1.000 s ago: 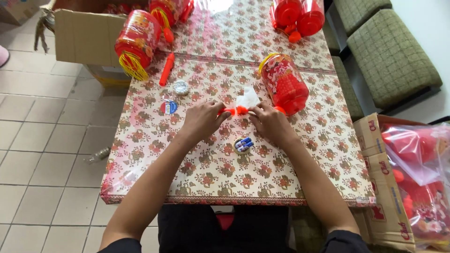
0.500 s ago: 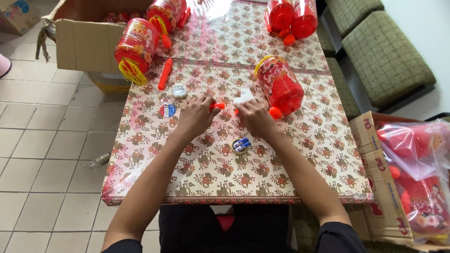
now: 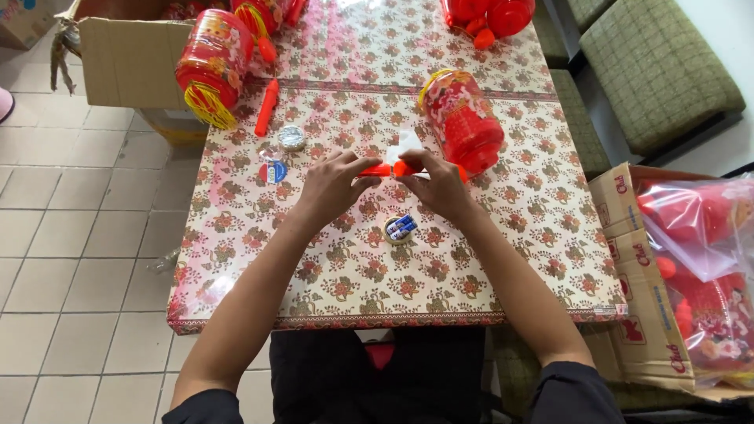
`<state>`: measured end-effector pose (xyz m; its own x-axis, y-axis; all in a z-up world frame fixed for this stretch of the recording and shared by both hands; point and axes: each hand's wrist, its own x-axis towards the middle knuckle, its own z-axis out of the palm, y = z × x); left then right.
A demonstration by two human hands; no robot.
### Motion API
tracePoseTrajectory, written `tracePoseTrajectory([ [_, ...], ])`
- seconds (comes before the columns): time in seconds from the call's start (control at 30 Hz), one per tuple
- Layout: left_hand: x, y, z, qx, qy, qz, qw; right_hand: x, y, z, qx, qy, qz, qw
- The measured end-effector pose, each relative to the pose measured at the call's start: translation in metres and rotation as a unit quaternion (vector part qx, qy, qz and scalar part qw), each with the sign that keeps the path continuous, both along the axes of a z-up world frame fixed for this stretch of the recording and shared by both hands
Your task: Assembling small plastic components and placing them inside decorative lanterns.
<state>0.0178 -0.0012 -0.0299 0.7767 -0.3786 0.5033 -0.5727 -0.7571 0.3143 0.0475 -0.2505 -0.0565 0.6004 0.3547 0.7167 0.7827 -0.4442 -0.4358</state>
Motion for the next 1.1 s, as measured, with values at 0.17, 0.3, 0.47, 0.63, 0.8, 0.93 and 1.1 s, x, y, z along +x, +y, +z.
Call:
tracePoseTrajectory([
  [0.17,0.008,0.001,-0.012,0.005,-0.039,-0.011,0.999,-0.008,0.004,0.013,-0.012,-0.005,0.003,1.000],
  [0.3,0.003,0.001,-0.003,0.002,-0.041,-0.023,0.999,-0.008,0.003,0.012,-0.001,-0.022,0.029,0.999],
  [0.47,-0.001,-0.001,0.002,0.003,0.018,-0.041,0.999,-0.003,-0.002,0.006,-0.018,-0.045,0.028,0.998],
  [0.63,-0.009,-0.003,0.013,-0.008,0.038,-0.058,0.998,-0.009,0.001,0.017,-0.002,-0.051,0.048,0.998],
  [0.8,-0.007,-0.001,0.015,-0.010,0.072,-0.065,0.995,-0.016,0.007,0.025,-0.002,-0.048,0.059,0.997],
  [0.93,-0.012,0.002,0.019,-0.016,0.083,-0.074,0.994,-0.020,0.007,0.029,-0.013,-0.063,0.066,0.996],
  [1.1,-0.018,0.003,0.031,-0.050,0.189,-0.082,0.977,-0.033,0.008,0.049,-0.055,-0.094,0.066,0.992],
])
